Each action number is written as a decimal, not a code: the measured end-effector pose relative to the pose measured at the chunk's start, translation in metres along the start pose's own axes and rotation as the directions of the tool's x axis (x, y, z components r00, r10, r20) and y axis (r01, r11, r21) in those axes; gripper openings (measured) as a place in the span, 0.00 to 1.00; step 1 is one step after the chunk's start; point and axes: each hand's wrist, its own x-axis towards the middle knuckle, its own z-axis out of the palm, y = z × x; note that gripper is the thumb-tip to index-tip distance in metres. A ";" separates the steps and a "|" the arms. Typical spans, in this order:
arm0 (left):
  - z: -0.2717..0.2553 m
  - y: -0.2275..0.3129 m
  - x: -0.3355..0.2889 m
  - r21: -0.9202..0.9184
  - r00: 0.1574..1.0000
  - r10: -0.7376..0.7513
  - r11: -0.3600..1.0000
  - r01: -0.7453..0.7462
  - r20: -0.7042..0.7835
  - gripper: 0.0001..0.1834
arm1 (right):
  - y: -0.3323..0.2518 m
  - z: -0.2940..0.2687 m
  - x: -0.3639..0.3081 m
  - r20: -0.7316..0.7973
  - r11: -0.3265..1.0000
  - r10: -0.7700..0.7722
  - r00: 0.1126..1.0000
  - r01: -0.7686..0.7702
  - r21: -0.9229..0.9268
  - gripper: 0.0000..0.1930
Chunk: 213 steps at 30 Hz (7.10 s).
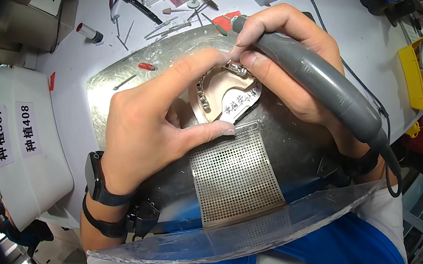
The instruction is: Grinding and polishing dental crowns and bridges using a rotary hand tool at a dental laboratory workstation.
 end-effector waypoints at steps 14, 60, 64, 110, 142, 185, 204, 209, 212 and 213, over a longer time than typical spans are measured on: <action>0.001 0.003 -0.004 0.057 0.999 -0.032 0.998 0.032 -0.006 0.41 | 0.001 0.000 0.000 -0.006 1.000 0.015 1.000 -0.015 0.002 0.08; 0.004 -0.004 -0.005 0.098 0.999 0.049 0.994 -0.048 -0.013 0.46 | -0.003 0.007 0.001 -0.111 0.989 0.086 0.990 -0.072 0.129 0.08; 0.000 0.001 -0.004 0.119 1.000 0.018 0.993 -0.016 -0.011 0.43 | 0.000 0.006 0.000 -0.092 0.992 0.076 0.993 -0.067 0.103 0.07; -0.010 0.002 -0.006 -0.981 0.944 -0.280 0.032 0.192 0.176 0.17 | -0.009 0.003 -0.004 -0.184 0.990 0.077 0.980 -0.054 0.128 0.07; 0.002 0.026 -0.005 -0.793 0.888 -0.335 0.420 0.441 0.316 0.14 | -0.014 0.003 -0.010 0.004 0.929 -0.370 0.929 0.370 0.003 0.20; 0.018 0.018 -0.009 -0.945 0.950 -0.304 0.286 0.160 0.069 0.21 | -0.033 -0.015 -0.020 0.123 0.923 -0.147 0.982 0.092 0.372 0.14; 0.017 0.019 -0.009 -0.927 0.955 -0.292 0.339 0.159 0.057 0.28 | -0.048 -0.015 -0.021 0.176 0.946 -0.068 0.982 0.008 0.324 0.11; 0.016 0.018 -0.010 -0.930 0.954 -0.291 0.328 0.167 0.069 0.28 | -0.051 -0.013 -0.020 0.174 0.948 -0.015 0.985 -0.041 0.315 0.11; 0.018 0.018 -0.010 -0.932 0.957 -0.285 0.329 0.150 0.053 0.27 | -0.055 -0.009 -0.024 0.115 0.936 0.038 0.993 -0.075 0.343 0.11; 0.018 0.018 -0.010 -0.932 0.958 -0.283 0.329 0.149 0.053 0.27 | -0.054 -0.009 -0.024 0.114 0.937 0.037 0.993 -0.074 0.342 0.11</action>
